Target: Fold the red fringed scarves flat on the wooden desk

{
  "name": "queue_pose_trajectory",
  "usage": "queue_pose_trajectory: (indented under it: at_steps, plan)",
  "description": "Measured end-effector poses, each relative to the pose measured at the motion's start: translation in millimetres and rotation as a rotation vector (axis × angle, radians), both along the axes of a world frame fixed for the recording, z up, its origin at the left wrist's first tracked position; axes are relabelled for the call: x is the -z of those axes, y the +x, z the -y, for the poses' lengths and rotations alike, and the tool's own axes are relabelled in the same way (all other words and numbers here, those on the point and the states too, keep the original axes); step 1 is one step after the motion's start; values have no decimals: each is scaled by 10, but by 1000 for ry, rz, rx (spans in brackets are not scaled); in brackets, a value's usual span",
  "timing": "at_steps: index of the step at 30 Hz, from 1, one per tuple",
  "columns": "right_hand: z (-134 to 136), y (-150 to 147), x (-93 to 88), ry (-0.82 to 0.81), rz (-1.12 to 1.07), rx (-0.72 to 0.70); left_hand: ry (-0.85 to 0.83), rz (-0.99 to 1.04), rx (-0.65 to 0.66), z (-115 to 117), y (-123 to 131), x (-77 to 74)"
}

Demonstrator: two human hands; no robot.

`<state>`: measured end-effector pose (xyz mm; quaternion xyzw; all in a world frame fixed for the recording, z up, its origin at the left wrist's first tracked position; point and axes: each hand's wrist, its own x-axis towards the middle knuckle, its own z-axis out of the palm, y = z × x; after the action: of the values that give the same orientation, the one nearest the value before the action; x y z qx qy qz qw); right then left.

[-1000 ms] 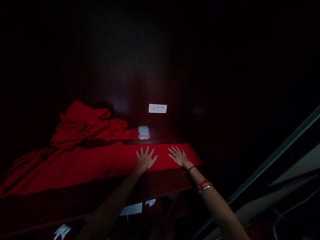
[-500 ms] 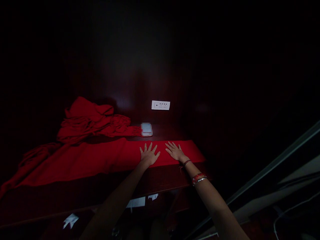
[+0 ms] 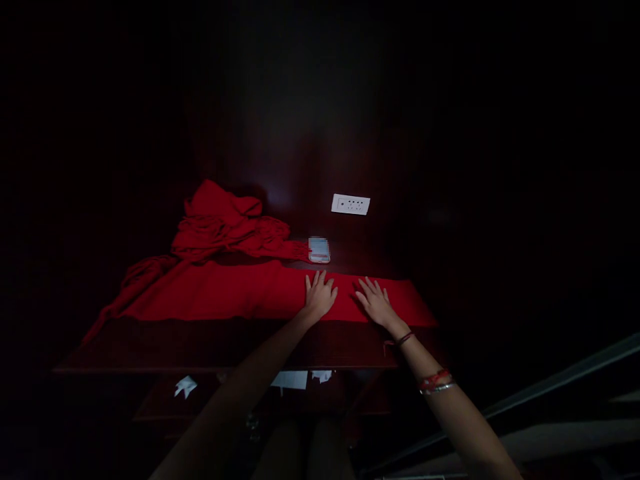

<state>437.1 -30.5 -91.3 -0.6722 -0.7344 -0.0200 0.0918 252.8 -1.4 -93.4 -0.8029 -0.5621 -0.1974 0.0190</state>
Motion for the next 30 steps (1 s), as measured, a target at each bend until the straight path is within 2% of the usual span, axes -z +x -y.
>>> queue_pose_trajectory:
  at_steps: [3, 7, 9, 12, 14, 16, 19, 21, 25, 30]
  plan:
    - [127, -177, 74, -91, 56, -92, -12, -66, 109, 52, -332, -30]
    - [59, 17, 111, -91, 106, -69, -92, -200, 324, 170, -978, -16]
    - [-26, 142, 89, -95, 117, -77, -65, -244, 427, 237, -1241, -27]
    - [-88, 209, 35, -92, 101, -84, 27, -290, 423, 311, -1474, -79]
    - [-44, 140, -2, -43, 61, -91, 56, -330, 372, 338, -1540, -113]
    - [59, -17, -37, 46, 13, -173, 60, -369, 350, 353, -1552, -133]
    - [230, -341, -85, 115, -10, -468, 75, -404, 330, 369, -1484, -137]
    - [293, -540, -111, 102, 19, -603, 94, -417, 305, 372, -1409, -128]
    - [270, -750, -142, 100, 138, -600, 78, -448, 294, 347, -1323, -118]
    - [202, -777, -137, 119, 228, -578, 46, -409, 261, 285, -1368, -186]
